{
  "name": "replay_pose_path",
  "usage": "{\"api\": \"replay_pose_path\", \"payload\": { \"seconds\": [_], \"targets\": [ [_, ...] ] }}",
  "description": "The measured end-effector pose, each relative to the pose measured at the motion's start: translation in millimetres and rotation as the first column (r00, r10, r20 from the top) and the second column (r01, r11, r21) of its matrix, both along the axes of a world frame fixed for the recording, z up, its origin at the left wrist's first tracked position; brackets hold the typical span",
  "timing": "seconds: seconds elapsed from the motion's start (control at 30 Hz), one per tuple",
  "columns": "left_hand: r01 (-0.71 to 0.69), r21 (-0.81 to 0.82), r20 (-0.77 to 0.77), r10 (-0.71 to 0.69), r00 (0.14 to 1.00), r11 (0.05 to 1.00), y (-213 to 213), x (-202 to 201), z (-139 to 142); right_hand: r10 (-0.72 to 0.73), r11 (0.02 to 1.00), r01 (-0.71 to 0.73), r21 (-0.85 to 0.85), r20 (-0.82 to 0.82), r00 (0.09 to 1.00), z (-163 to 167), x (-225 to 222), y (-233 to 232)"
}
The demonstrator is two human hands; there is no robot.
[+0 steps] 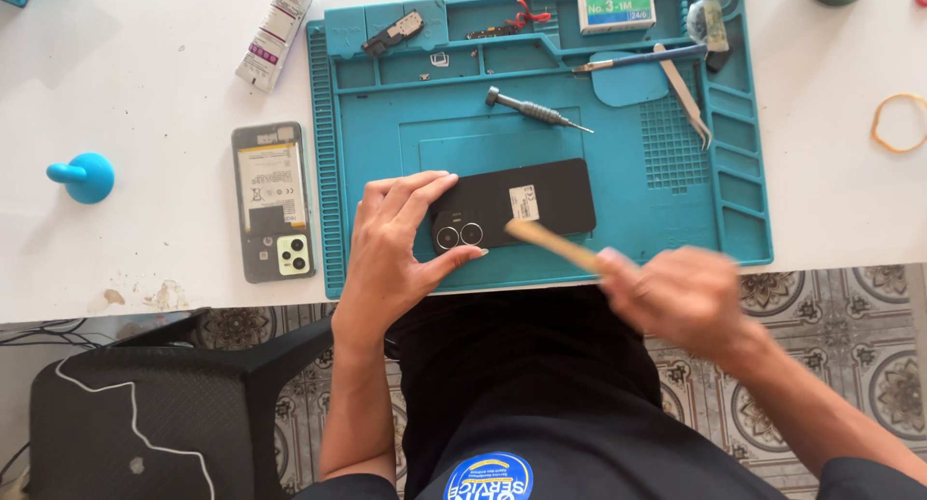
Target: The person uses a screwdriver to remove screws from a disassembled smartphone on a blue work mat, then uses a toothbrush to clean the back of a second smartphone. The person continues to unscrew and adjust components of the first phone.
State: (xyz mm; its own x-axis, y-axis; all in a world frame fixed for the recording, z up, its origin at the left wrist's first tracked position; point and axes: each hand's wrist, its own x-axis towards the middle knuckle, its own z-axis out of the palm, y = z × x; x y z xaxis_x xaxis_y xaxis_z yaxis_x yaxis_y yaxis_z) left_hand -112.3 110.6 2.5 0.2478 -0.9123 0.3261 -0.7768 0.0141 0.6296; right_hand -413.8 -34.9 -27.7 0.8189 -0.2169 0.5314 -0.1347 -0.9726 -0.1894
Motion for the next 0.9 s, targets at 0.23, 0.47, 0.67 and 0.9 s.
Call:
{"api": "replay_pose_path", "payload": {
  "seconds": [0.23,0.47,0.67,0.9],
  "targets": [
    [0.002,0.003,-0.003,-0.002,1.000,1.000,0,1,2,-0.236,0.971,0.236,0.032,0.002,0.972,1,-19,-15],
    [0.003,-0.005,0.009,-0.003,1.000,1.000,0,1,2,-0.272,0.959,0.271,-0.078,0.001,0.962,2,-24,-21],
    [-0.023,0.002,0.009,0.023,1.000,1.000,0,-1,2,-0.034,0.999,0.030,0.032,0.147,0.989,6,-6,15],
    [-0.017,-0.004,0.029,0.017,0.999,1.000,-1,0,1,-0.247,0.959,0.243,0.147,0.005,0.969,23,15,18]
  ]
}}
